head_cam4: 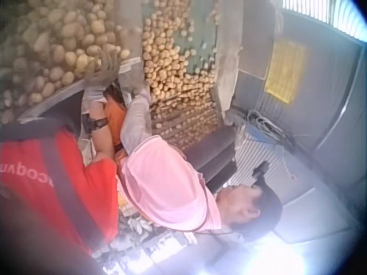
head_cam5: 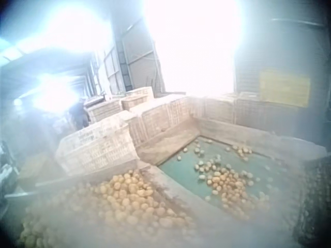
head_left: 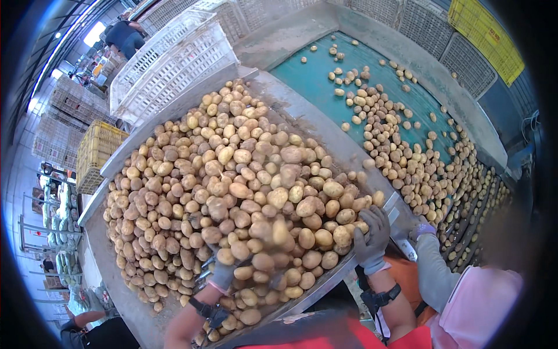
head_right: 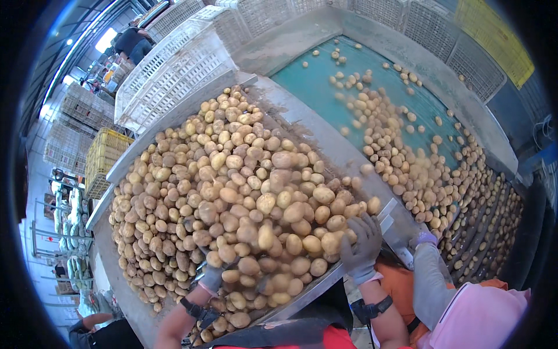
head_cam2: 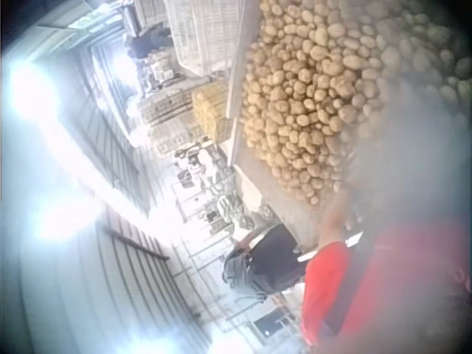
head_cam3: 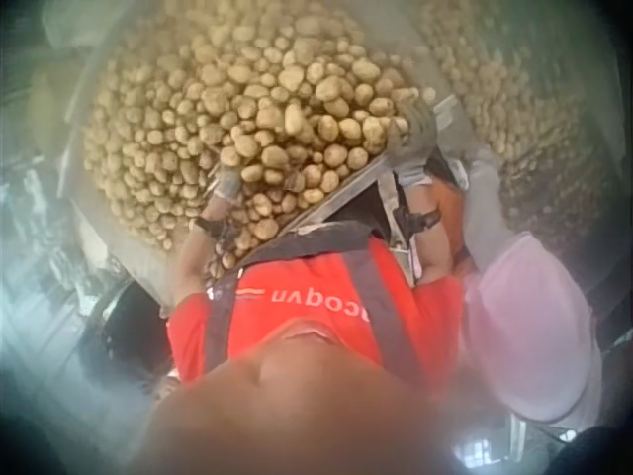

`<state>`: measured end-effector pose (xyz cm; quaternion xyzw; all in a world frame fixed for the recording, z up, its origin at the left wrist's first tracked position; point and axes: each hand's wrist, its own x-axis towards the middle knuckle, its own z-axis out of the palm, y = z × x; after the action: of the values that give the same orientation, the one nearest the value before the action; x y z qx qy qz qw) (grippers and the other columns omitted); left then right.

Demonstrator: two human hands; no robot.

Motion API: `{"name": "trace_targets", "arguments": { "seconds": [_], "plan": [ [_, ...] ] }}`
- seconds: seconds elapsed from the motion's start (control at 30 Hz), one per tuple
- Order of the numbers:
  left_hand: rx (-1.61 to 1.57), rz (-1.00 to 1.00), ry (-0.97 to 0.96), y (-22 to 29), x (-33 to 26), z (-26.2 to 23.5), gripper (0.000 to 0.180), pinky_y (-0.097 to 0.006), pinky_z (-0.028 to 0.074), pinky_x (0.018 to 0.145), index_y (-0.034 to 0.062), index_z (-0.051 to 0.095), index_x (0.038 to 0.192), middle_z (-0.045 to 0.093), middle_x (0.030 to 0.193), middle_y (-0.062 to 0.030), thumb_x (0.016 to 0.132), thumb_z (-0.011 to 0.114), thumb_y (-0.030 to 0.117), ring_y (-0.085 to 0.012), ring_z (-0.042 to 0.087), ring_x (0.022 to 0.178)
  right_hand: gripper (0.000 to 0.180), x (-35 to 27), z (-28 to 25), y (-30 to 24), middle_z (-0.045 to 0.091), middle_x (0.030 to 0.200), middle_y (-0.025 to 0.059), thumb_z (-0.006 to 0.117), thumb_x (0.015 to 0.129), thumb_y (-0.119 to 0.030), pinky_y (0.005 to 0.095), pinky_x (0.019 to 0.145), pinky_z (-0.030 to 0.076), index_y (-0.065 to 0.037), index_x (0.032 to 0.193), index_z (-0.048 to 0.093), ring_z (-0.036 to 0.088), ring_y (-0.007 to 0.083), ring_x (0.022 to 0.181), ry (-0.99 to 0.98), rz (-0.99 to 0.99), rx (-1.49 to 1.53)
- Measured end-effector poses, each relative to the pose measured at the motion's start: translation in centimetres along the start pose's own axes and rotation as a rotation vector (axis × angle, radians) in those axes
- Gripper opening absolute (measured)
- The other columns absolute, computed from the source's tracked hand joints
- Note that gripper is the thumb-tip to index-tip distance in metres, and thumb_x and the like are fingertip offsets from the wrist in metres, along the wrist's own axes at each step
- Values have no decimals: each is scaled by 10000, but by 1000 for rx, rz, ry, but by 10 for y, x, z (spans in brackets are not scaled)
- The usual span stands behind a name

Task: The person sorts potatoes on a metal grading table and conveyor belt by hand, while assisting another worker in lifting and emptying large sacks of potatoes onto the sorting surface.

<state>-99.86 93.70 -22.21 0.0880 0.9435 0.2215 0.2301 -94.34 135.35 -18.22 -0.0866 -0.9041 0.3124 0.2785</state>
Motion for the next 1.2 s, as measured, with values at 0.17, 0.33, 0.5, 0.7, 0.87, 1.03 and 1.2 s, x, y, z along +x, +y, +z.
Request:
{"name": "trace_targets", "arguments": {
  "seconds": [0.17,0.33,0.5,0.7,0.87,1.03,1.2],
  "plan": [
    [-335,160,239,39,78,11,1044,-378,419,991,-23,72,1405,410,1317,-212,747,786,364,-276,467,1189,333,4,8,2,596,1127,111,606,794,-233,518,1023,339,-76,1087,585,510,353,1134,-32,-10,24],
    [675,370,46,85,173,30,817,-396,354,1048,158,206,1445,347,1415,-165,805,701,271,-332,423,1240,326,8,16,7,596,1135,86,594,800,-256,517,1024,333,-105,1089,583,503,349,1125,-90,11,73],
    [-492,185,371,144,253,13,893,-353,298,1084,56,85,1481,266,1464,-191,837,686,201,-293,341,1311,290,11,18,8,625,1081,41,622,736,-216,502,977,376,-138,1014,642,526,320,1078,-81,-22,88],
    [-597,498,313,204,234,-70,905,-332,362,1051,43,62,1487,220,1504,-179,818,669,102,-281,329,1341,316,15,28,16,623,1081,59,637,737,-208,502,960,384,-124,1041,622,540,338,1047,-126,-70,86],
    [-160,492,86,164,117,-116,589,-329,457,933,6,396,1373,529,1283,-182,849,641,120,-247,564,1123,319,22,30,10,622,1081,90,633,768,-198,517,961,378,-116,1075,605,549,347,1056,-232,-69,-24],
    [-209,206,164,94,-37,-130,518,-325,485,878,20,462,1327,633,1116,-176,855,639,136,-237,625,1021,462,49,62,-5,606,1125,186,620,831,-281,414,909,441,-34,1214,538,559,365,1048,-574,284,456],
    [80,-374,90,65,-157,-118,723,-396,473,912,20,388,1371,609,1148,-227,808,684,365,-348,588,1093,479,87,97,-114,588,1166,203,562,873,-357,444,921,429,-78,1261,518,564,356,1066,-1061,-414,515]
  ]
}}
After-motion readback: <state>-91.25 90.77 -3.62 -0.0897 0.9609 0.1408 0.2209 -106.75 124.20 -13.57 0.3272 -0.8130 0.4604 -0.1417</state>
